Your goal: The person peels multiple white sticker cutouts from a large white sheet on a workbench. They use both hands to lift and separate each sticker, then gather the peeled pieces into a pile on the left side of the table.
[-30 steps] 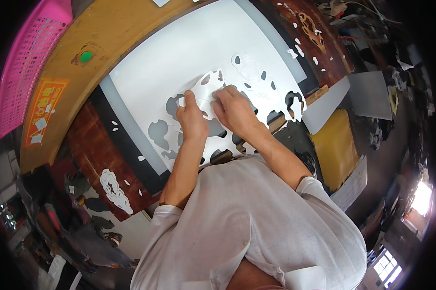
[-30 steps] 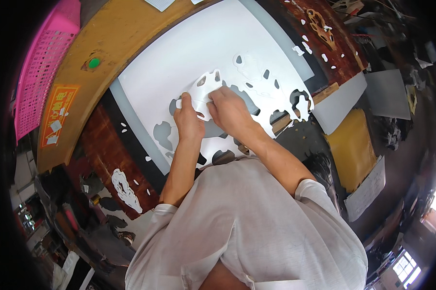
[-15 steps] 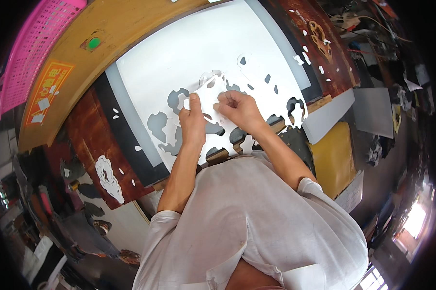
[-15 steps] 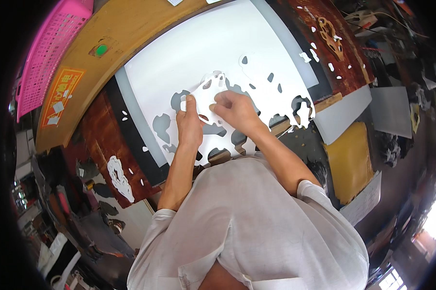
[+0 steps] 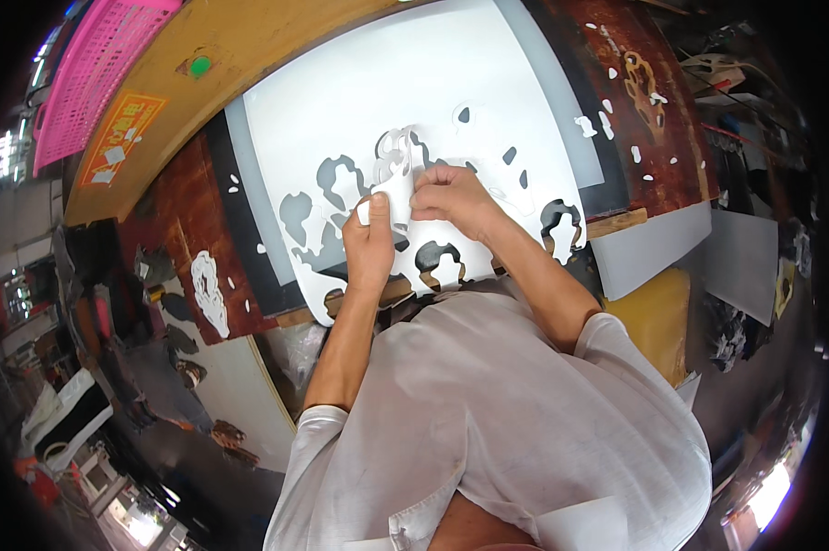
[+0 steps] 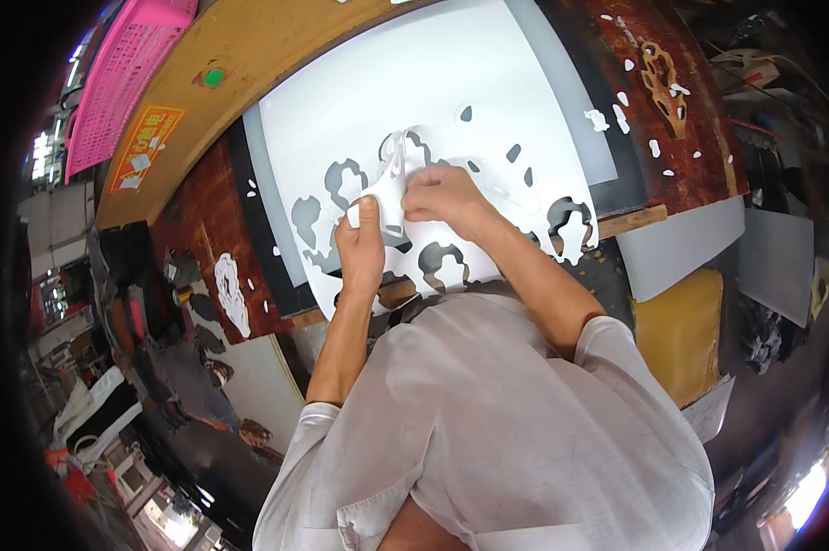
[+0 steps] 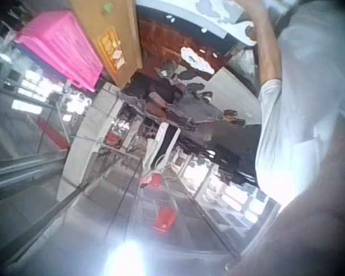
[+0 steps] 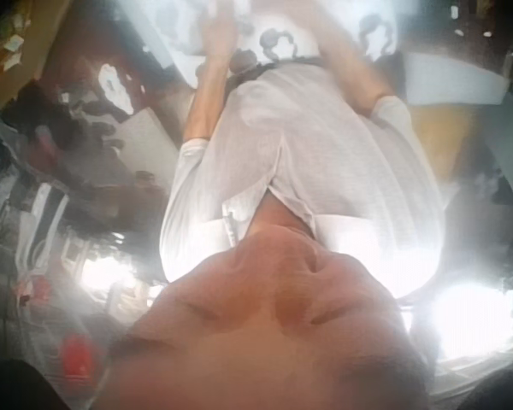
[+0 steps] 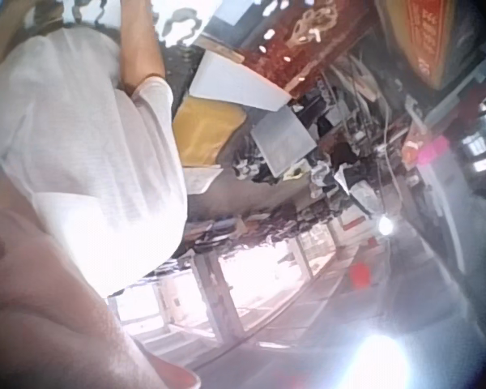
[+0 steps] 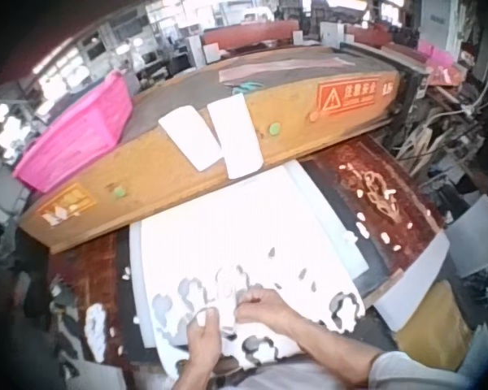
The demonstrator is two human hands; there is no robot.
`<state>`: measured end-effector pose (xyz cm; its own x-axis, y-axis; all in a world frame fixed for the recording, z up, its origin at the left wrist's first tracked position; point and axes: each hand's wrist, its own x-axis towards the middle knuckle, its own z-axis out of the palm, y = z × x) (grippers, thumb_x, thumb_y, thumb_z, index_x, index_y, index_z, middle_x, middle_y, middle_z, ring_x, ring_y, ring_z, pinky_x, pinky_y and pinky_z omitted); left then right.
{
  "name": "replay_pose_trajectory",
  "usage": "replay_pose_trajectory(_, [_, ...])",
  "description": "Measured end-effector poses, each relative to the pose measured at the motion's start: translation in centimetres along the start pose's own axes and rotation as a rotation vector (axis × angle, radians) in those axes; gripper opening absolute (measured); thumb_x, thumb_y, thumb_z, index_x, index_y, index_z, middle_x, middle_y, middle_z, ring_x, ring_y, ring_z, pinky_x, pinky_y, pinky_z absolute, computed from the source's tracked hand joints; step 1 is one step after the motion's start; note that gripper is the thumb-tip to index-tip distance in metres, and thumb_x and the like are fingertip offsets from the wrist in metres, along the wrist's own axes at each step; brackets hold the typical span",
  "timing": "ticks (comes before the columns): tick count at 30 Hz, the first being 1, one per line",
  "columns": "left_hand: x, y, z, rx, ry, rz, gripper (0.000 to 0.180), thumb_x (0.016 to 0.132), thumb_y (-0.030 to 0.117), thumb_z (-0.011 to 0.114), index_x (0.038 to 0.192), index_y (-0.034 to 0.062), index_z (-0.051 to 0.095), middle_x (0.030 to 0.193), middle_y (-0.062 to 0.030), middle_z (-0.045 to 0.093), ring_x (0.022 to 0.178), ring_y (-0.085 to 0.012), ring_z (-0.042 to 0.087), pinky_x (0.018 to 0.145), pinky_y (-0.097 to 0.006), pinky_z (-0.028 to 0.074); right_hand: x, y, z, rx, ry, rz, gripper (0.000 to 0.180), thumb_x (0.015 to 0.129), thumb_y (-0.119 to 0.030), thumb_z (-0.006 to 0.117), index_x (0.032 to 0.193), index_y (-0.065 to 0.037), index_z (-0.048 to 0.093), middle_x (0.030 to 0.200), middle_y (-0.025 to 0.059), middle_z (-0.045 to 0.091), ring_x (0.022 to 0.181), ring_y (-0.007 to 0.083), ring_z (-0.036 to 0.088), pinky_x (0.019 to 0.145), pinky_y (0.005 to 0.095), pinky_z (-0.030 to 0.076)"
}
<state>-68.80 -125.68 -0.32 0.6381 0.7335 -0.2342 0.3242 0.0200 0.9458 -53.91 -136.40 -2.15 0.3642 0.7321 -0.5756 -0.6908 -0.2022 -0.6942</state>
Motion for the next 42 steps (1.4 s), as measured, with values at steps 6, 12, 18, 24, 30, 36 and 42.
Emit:
replay_pose_trajectory(6, [-0.9,-0.7,1.9,0.008,0.074,-0.087,0.049,0.111,0.042,0.055,0.109,-0.0037,0.071,0.087,0.0017,0.064,0.078,-0.0077,0.052,0.068,-0.027,0.045,0.9,0.9,-2.0,0.045,-0.074,0.038,0.008,0.085,-0.003,0.072,0.092,-0.002,0.066,0.095,0.0055,0.064,0.089,0.0171,0.068,0.093,0.0388,0.063])
replay_pose_trajectory(12, [-0.7,-0.1,3.5,-0.177,0.152,-0.178,0.049,0.110,0.048,0.055,0.106,0.0008,0.070,0.077,0.0033,0.059,0.061,-0.0048,0.043,0.053,-0.026,0.032,-0.2,0.9,-2.5,0.112,-0.026,0.002,0.009,0.088,-0.002,0.071,0.096,0.000,0.068,0.099,0.0064,0.066,0.091,0.0170,0.069,0.094,0.0365,0.062])
replay_pose_trajectory(18, [-0.8,0.2,3.8,-0.124,0.220,-0.145,0.052,0.110,0.048,0.056,0.104,-0.0008,0.072,0.078,0.0009,0.061,0.066,-0.0075,0.050,0.058,-0.027,0.041,-0.9,0.7,-2.4,-0.491,0.028,-0.337,0.017,0.095,-0.012,0.071,0.104,0.003,0.070,0.095,0.0058,0.072,0.083,0.0137,0.067,0.079,0.0305,0.057])
replay_pose_trajectory(24, [1.5,-1.3,1.9,-0.364,0.346,-0.312,0.047,0.108,0.047,0.061,0.094,0.0019,0.064,0.069,-0.0029,0.059,0.056,-0.0119,0.051,0.049,-0.029,0.040,-2.2,3.2,-3.0,-0.698,-0.078,-0.569,0.013,0.097,-0.011,0.066,0.104,0.000,0.070,0.083,0.0105,0.070,0.077,0.0191,0.065,0.071,0.0354,0.053])
replay_pose_trajectory(30, [4.2,-1.7,-5.6,-0.610,0.251,-0.137,0.046,0.109,0.039,0.060,0.121,-0.0048,0.065,0.113,-0.0124,0.074,0.093,-0.0209,0.075,0.073,-0.034,0.063,-4.1,2.9,-6.0,-0.932,-0.100,-0.473,0.020,0.092,-0.010,0.065,0.109,-0.003,0.072,0.104,0.0167,0.072,0.087,0.0324,0.068,0.079,0.0409,0.055])
replay_pose_trajectory(36, [5.0,-2.1,-8.8,-0.463,0.000,-0.157,0.048,0.111,0.040,0.054,0.131,-0.0031,0.060,0.120,-0.0122,0.071,0.104,-0.0211,0.073,0.085,-0.036,0.062,4.4,-4.9,0.3,-0.978,-0.063,-0.856,0.061,0.091,-0.034,0.078,0.143,-0.005,0.063,0.147,0.0203,0.060,0.138,0.0377,0.053,0.114,0.0435,0.044])
replay_pose_trajectory(42, [5.1,-1.1,-7.6,-0.695,-0.052,-0.061,0.059,0.114,0.048,0.040,0.146,-0.0011,0.047,0.130,-0.0159,0.066,0.112,-0.0291,0.070,0.102,-0.046,0.056,6.8,-6.0,7.3,-0.496,-0.269,-0.344,0.023,0.101,-0.018,0.073,0.114,0.000,0.075,0.093,0.0048,0.076,0.090,0.0157,0.070,0.086,0.0321,0.057])
